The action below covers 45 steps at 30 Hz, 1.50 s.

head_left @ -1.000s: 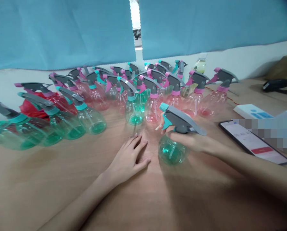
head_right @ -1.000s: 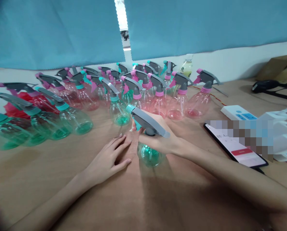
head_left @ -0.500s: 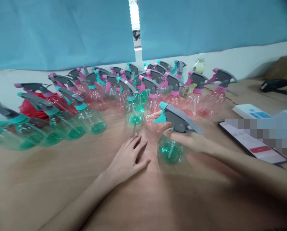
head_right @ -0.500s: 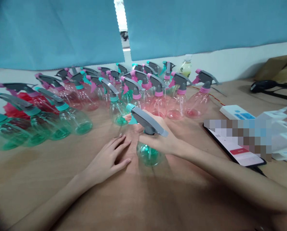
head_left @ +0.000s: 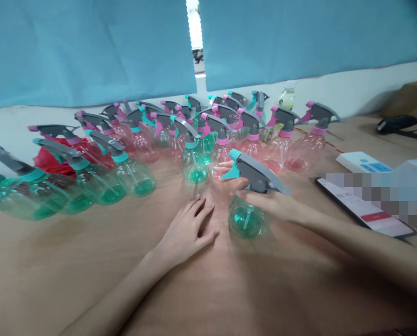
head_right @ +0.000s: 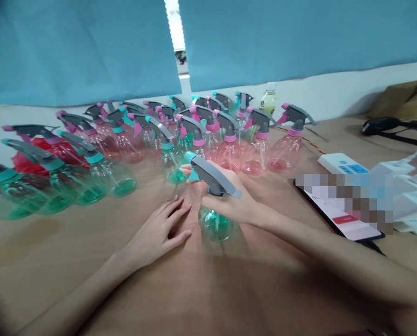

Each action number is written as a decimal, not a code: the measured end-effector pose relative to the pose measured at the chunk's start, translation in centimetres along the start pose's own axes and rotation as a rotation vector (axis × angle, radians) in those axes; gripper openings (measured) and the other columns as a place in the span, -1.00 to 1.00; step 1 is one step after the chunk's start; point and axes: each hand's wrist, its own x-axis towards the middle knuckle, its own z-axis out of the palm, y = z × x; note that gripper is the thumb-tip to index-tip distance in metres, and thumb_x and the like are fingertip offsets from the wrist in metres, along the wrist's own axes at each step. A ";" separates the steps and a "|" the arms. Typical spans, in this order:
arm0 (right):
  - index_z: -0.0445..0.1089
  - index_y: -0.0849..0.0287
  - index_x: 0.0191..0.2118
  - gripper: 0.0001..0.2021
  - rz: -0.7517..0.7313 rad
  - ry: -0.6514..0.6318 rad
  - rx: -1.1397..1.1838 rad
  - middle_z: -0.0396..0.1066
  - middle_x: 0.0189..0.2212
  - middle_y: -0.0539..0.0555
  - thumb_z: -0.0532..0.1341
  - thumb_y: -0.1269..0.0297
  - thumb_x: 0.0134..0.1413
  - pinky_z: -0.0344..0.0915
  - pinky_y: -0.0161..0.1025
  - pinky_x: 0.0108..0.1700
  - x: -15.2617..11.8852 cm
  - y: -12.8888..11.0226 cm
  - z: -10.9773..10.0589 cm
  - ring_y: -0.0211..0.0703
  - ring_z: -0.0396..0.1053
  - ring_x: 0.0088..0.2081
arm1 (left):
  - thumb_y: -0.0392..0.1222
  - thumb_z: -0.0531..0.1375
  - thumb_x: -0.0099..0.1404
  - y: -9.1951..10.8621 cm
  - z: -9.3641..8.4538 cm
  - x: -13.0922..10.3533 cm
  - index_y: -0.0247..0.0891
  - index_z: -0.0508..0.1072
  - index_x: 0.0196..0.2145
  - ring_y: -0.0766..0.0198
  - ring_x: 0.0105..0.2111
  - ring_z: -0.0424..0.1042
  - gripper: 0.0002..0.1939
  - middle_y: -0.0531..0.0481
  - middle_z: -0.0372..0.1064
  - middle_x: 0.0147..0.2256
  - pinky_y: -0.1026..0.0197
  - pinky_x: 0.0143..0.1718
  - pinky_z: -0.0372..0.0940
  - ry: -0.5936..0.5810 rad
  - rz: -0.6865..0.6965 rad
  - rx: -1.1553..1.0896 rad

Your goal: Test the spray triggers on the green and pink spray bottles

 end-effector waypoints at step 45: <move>0.33 0.03 0.11 -0.47 -0.017 0.008 -0.033 0.42 -0.38 -0.03 0.12 0.43 -0.05 0.33 -0.23 -0.38 0.1 -0.1 0.0 -0.21 0.34 -0.46 | 0.05 0.12 0.37 -0.1 0.0 0.0 -0.28 0.23 0.22 -0.11 0.24 0.11 -0.44 -0.29 0.11 0.26 -0.18 0.19 0.11 -0.009 0.015 0.029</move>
